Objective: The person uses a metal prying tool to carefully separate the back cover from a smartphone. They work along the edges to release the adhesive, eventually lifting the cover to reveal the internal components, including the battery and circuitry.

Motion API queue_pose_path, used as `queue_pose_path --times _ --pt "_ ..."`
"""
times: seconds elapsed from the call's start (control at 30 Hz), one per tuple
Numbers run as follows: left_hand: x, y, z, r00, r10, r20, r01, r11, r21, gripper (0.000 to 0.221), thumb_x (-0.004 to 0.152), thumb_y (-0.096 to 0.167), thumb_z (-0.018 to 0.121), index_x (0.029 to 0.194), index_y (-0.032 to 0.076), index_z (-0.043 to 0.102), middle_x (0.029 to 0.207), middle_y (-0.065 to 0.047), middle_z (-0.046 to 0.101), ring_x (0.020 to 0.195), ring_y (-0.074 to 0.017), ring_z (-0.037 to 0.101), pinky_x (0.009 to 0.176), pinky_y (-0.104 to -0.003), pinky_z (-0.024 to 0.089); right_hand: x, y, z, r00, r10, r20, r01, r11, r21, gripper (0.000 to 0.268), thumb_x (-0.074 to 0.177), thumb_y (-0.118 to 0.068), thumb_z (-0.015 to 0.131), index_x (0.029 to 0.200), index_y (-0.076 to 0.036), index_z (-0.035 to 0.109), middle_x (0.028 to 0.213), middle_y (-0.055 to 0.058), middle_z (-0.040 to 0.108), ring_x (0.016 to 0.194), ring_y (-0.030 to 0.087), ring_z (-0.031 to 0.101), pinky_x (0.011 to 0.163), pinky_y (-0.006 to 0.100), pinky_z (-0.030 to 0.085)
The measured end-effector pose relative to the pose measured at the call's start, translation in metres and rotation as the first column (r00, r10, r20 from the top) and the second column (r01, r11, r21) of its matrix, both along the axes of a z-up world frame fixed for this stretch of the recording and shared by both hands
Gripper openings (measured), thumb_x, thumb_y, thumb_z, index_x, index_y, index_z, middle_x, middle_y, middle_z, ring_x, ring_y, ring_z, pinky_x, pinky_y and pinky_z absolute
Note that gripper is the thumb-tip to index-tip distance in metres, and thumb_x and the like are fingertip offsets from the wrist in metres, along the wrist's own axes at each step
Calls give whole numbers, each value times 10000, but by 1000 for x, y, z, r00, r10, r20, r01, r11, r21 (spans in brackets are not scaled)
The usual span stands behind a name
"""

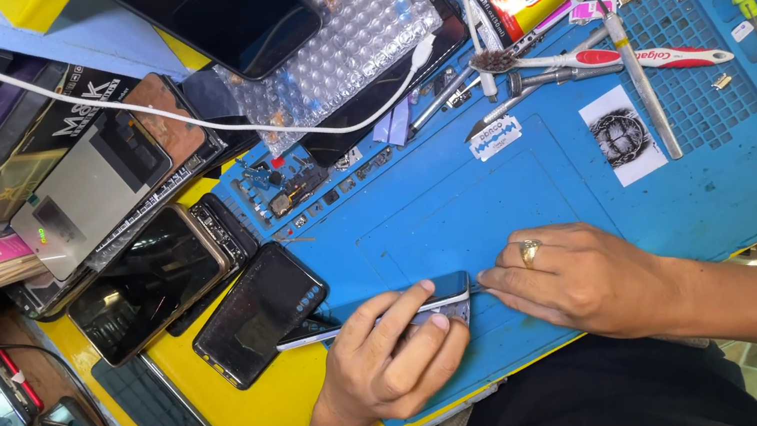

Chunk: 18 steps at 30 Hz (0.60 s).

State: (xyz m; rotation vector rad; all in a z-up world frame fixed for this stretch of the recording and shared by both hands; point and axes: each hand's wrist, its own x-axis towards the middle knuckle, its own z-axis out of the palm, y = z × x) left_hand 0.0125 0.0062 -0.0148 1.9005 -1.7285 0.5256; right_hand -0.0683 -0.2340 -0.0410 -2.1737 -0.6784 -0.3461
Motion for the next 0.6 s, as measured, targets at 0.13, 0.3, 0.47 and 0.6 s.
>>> queue_pose_path --times 0.13,0.3,0.47,0.6 --pt "0 0 0 1000 -2 -3 2 1000 7 119 965 -10 762 1039 71 717 1138 -84 470 967 -302 774 737 -365 638 2 3 2 999 -4 38 3 1000 16 159 922 14 749 1046 90 685 811 108 604 654 223 580 604 346 540" --pt "1 0 0 1000 -8 -5 8 1000 -2 126 959 -23 756 1038 67 718 1136 -85 476 967 -305 771 742 -361 645 0 2 -7 1000 19 1 -19 999 -50 145 952 7 698 1073 84 676 828 102 612 680 233 592 603 365 547" --pt "0 1 0 1000 -10 -13 10 1000 -3 118 960 -21 759 1037 59 718 1139 -87 478 967 -308 773 745 -363 649 -1 -1 -6 999 42 6 -42 996 -83 117 952 13 693 1044 85 686 810 114 592 672 243 578 617 373 544" --pt "0 0 0 1000 -6 -17 5 1000 -9 121 947 -18 786 1012 63 725 1117 -81 494 964 -300 773 738 -358 646 2 3 -3 997 59 41 -54 994 -99 109 971 15 670 1046 94 682 852 124 595 692 250 582 631 388 545"
